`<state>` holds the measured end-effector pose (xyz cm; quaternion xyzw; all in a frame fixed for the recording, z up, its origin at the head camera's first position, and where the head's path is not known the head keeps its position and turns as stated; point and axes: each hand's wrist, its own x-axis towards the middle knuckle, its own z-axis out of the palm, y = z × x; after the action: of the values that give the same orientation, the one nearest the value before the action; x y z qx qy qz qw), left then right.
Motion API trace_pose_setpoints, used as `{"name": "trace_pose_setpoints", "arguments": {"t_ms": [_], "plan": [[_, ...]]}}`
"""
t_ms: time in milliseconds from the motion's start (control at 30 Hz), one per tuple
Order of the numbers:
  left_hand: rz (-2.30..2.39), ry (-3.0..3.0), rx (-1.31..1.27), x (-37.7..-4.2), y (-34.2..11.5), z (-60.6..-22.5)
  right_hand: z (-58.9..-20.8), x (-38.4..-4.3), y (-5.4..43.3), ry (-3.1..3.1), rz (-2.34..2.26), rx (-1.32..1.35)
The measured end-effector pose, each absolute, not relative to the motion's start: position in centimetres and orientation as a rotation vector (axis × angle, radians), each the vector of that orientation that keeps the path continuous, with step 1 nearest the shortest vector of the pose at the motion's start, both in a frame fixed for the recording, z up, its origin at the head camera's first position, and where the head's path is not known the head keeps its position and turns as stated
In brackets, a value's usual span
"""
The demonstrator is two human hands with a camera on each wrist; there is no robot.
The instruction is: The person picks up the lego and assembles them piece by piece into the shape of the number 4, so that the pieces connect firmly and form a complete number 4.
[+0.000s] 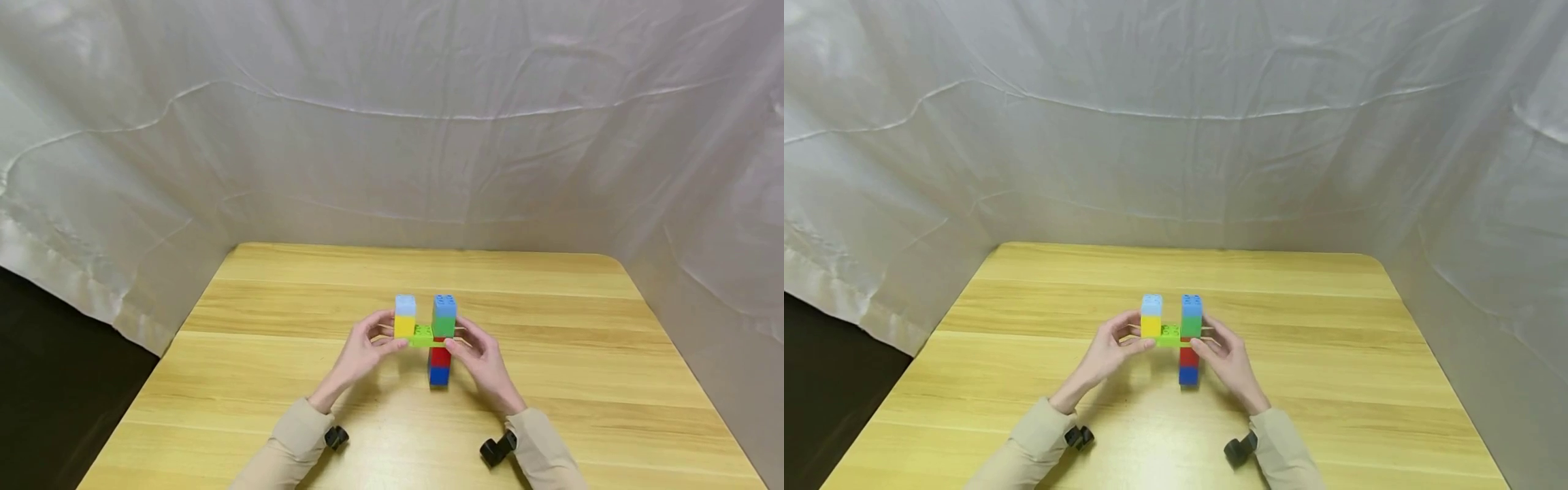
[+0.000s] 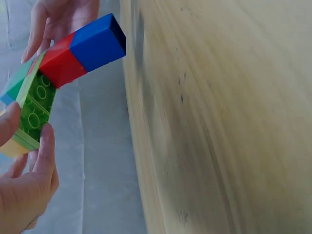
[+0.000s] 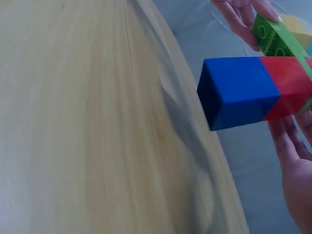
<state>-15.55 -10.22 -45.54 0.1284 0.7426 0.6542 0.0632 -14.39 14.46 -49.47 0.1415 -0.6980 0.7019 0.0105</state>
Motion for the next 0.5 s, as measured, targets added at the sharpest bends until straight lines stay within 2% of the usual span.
{"name": "trace_pose_setpoints", "arguments": {"t_ms": [233,500], "plan": [[2.028,2.264,0.253,-16.01,-10.29,-45.5,-49.54,-14.43,14.97,-2.231,2.155,0.554],[2.048,2.263,0.241,-16.14,-9.95,-45.81,-49.79,-14.4,15.1,-2.212,2.156,0.55]]}}
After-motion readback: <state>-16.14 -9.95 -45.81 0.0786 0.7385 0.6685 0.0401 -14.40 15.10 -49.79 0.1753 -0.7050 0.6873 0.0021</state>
